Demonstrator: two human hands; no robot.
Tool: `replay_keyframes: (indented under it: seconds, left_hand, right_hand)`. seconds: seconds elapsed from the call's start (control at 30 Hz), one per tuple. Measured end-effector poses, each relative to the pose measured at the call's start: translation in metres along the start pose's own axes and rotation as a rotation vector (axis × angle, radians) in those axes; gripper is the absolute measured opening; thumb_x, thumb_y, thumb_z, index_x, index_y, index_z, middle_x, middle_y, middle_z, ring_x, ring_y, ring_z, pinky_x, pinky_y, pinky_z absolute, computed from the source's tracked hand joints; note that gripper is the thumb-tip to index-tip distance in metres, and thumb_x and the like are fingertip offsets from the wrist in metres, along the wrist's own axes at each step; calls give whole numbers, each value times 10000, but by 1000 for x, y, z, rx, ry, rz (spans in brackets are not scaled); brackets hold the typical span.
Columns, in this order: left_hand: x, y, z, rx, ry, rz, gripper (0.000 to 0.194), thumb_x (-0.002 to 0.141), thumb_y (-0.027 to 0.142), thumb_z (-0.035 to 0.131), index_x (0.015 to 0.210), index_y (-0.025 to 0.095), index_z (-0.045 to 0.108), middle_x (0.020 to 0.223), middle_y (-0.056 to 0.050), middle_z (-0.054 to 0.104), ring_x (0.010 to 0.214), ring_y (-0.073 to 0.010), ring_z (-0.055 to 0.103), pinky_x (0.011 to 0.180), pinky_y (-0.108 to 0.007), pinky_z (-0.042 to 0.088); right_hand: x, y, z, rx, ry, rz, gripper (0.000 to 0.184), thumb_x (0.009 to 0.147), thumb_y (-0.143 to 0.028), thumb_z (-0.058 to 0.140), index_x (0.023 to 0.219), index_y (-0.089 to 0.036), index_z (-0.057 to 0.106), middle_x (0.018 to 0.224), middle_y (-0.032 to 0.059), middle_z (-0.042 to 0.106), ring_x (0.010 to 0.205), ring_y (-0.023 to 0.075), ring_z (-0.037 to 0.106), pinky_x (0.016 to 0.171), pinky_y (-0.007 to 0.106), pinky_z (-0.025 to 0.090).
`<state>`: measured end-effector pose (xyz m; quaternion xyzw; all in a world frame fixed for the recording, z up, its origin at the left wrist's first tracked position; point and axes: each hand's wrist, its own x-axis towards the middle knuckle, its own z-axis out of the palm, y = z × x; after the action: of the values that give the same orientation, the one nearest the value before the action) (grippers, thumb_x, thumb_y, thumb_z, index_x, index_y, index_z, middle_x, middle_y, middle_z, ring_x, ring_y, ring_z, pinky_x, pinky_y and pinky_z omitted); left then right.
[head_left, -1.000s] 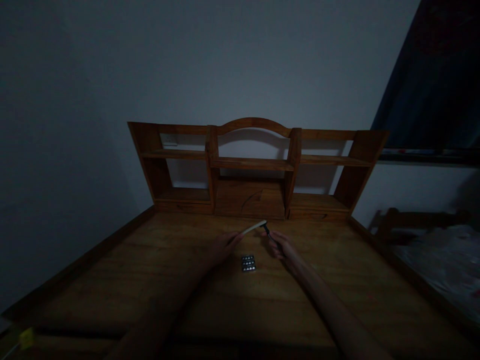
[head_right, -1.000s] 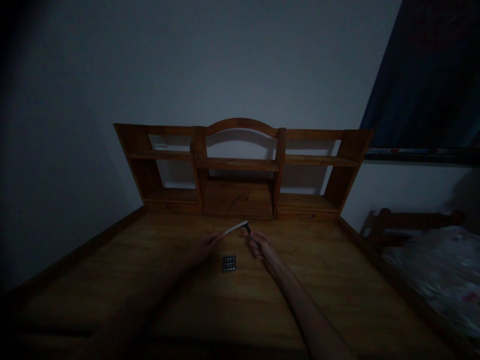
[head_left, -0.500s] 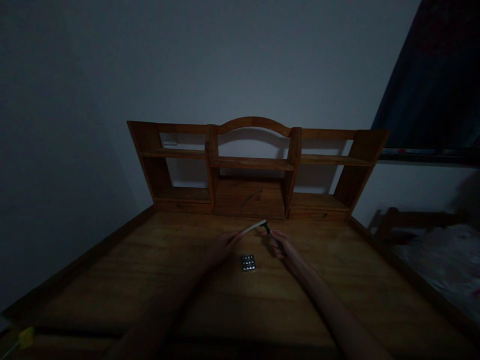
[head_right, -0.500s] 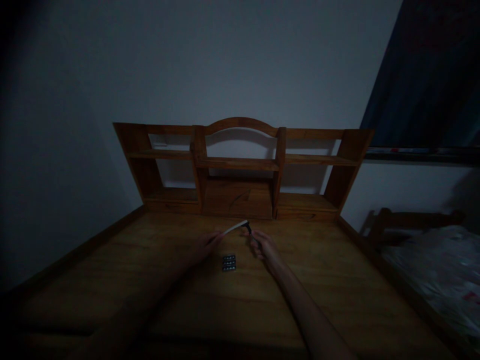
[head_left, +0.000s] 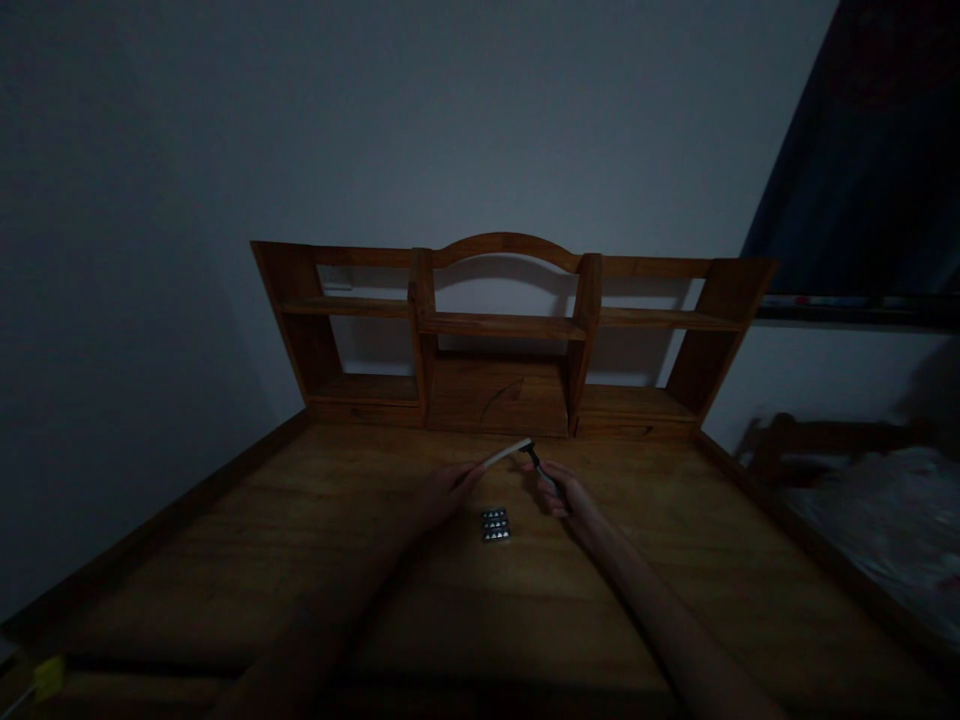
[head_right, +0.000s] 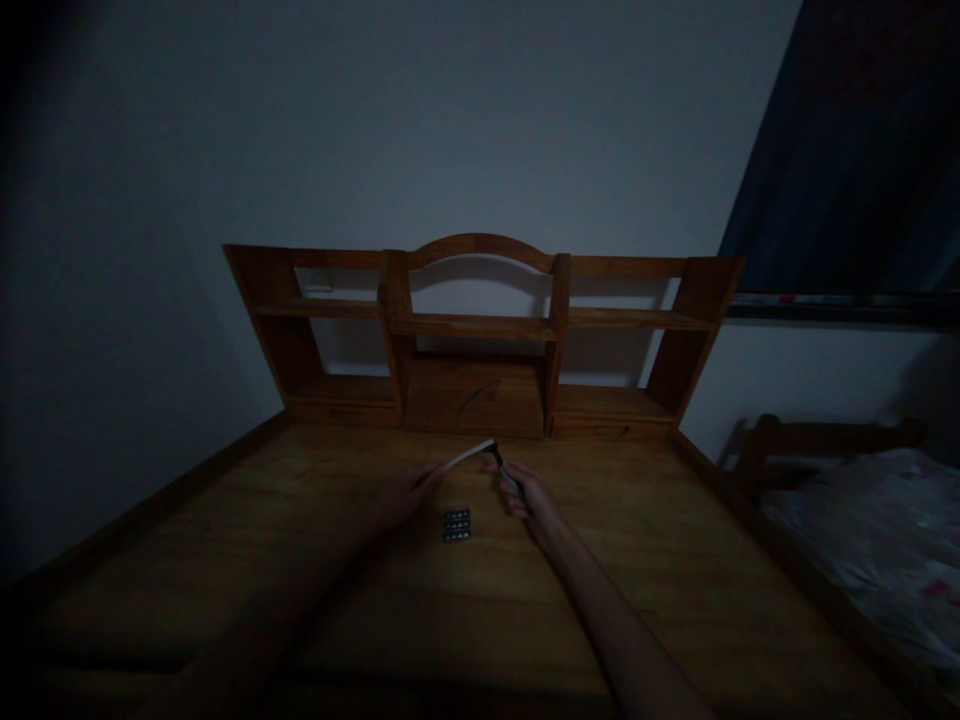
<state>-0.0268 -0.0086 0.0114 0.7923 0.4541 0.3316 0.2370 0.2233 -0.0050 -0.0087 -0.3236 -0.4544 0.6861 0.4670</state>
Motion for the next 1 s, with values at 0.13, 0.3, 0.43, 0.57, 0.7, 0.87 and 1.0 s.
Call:
replay_keyframes:
  seconds: [0.13,0.3,0.43,0.57,0.7,0.87,1.0]
  left_hand:
    - [0,-1,1,-12,13,-9,502,919,543,305,1024,209,665,921,-19,698,822,-194,621,750,-281,463]
    - [1,-2,2,4,15,-35,530,908,563,309,1019,196,675,919,-32,702,824,-199,617,777,-298,467]
    - [1,-2,3,-19,14,-23,510,910,555,311,1026,214,672,950,-27,702,839,-201,619,772,-295,463]
    - [0,-3,3,-22,21,-11,501,914,549,313,996,211,674,901,-22,700,802,-190,615,728,-275,458]
    - [0,-4,2,-14,3,-9,477,919,534,324,1024,218,665,914,-18,698,815,-189,617,729,-271,455]
    - [1,-2,2,-4,7,-15,489,917,544,322,1060,222,661,934,-20,703,815,-192,619,731,-276,456]
    - [0,1,1,6,9,-19,520,911,562,318,1054,204,667,910,-24,706,778,-191,616,726,-278,458]
  right_hand:
    - [0,2,1,-49,43,-19,352,796,-446,594,979,-146,618,536,-86,339,366,32,191,305,158,105]
    - [0,4,2,-93,59,8,357,769,-454,605,964,-155,619,522,-91,345,352,30,185,306,161,78]
    - [-1,2,2,-80,55,30,364,766,-460,606,969,-158,614,521,-95,337,352,31,175,309,164,69]
    - [0,2,0,-18,2,22,339,785,-437,593,964,-150,614,533,-91,331,361,31,159,307,167,91]
    - [1,3,-3,3,-28,17,327,805,-426,582,968,-145,616,534,-90,317,364,32,155,305,165,87]
    - [1,3,-3,25,-43,48,315,814,-409,581,978,-142,617,540,-88,301,371,32,161,312,162,66]
    - [2,4,-4,37,-61,50,315,825,-410,567,984,-143,616,544,-86,301,373,34,154,312,165,79]
